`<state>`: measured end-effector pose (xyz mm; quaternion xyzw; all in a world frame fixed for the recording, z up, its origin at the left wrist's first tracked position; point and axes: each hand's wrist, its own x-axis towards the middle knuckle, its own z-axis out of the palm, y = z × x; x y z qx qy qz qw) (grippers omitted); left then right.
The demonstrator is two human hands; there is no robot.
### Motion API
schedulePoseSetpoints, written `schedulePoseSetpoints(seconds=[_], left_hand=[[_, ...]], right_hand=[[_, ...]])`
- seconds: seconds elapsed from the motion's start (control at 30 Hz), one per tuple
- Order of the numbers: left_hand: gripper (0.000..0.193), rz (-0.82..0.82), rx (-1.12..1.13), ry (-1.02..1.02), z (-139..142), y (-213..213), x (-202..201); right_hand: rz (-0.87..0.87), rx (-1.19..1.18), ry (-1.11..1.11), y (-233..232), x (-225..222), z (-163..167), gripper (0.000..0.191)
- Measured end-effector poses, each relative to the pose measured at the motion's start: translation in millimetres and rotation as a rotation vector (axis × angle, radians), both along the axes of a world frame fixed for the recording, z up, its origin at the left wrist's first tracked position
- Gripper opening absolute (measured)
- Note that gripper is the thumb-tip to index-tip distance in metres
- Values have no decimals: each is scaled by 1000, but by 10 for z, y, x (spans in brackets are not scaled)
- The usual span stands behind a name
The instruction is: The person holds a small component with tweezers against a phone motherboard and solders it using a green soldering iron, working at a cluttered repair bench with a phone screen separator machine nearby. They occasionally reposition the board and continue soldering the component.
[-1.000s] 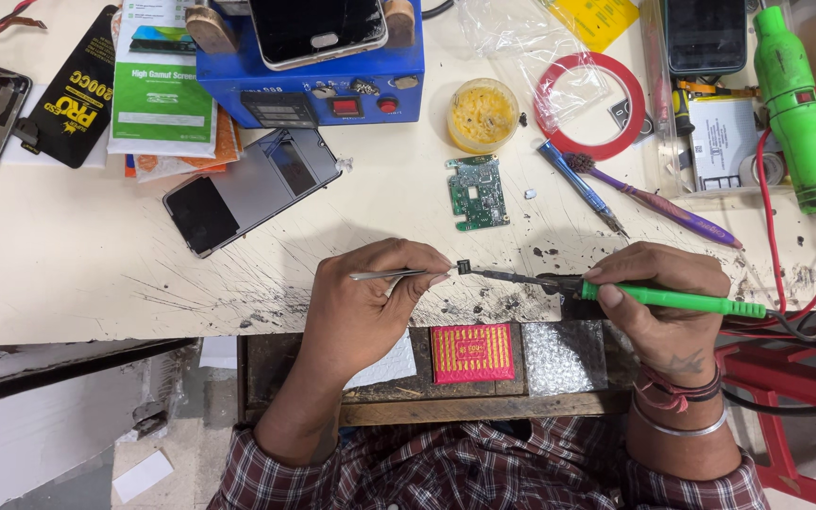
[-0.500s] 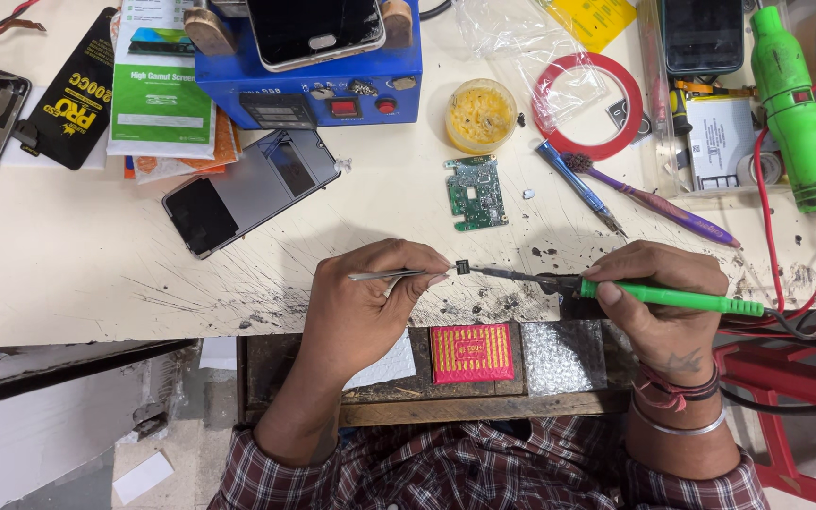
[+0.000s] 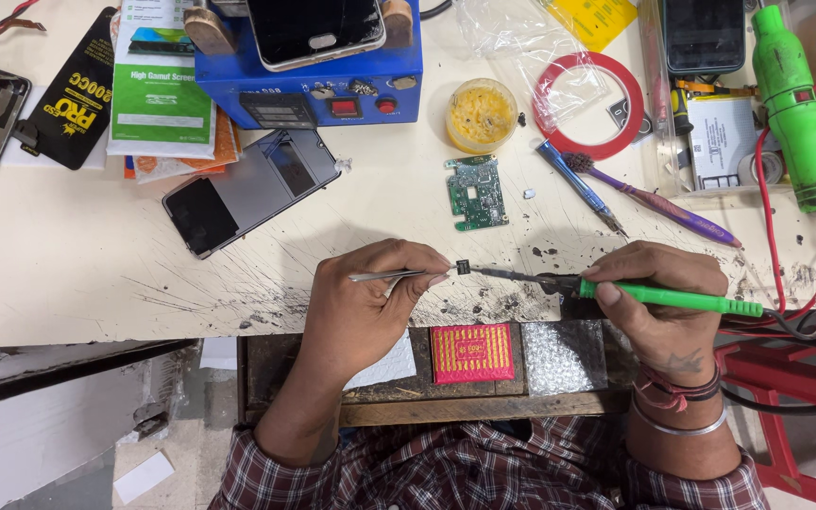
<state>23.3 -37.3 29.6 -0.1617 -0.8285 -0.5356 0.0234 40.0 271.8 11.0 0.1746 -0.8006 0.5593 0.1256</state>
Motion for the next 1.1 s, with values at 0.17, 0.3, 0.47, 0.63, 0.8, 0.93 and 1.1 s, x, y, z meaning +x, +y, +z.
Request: schedulePoseSetpoints(seconds=[0.17,0.3,0.47,0.63,0.8,0.93,1.1], left_hand=[[9,2,-6,22,4,-3,-4],[8,-1,-6,17,8,-3,-6],[9,1,-10,25,11,-6,-5],[8,-2,3,-2,7,2,-5],[8,2,1,6,11,-9,-6],[8,1,9,-1,10,-2,0],[8,-8,9,12,5,-8,-4]], right_hand=[[-10,6,-4,-12,7,-4,13],[2,29,-3,3,1,8,14],[-16,19,-13,-11,9,3,14],[17,19,-2,-2,-7,15,13],[-9,14,-17,-20,-1,13,12],[17,24,-2,-10,-10,19,12],[2,20,-6,-18,-12,11,12]])
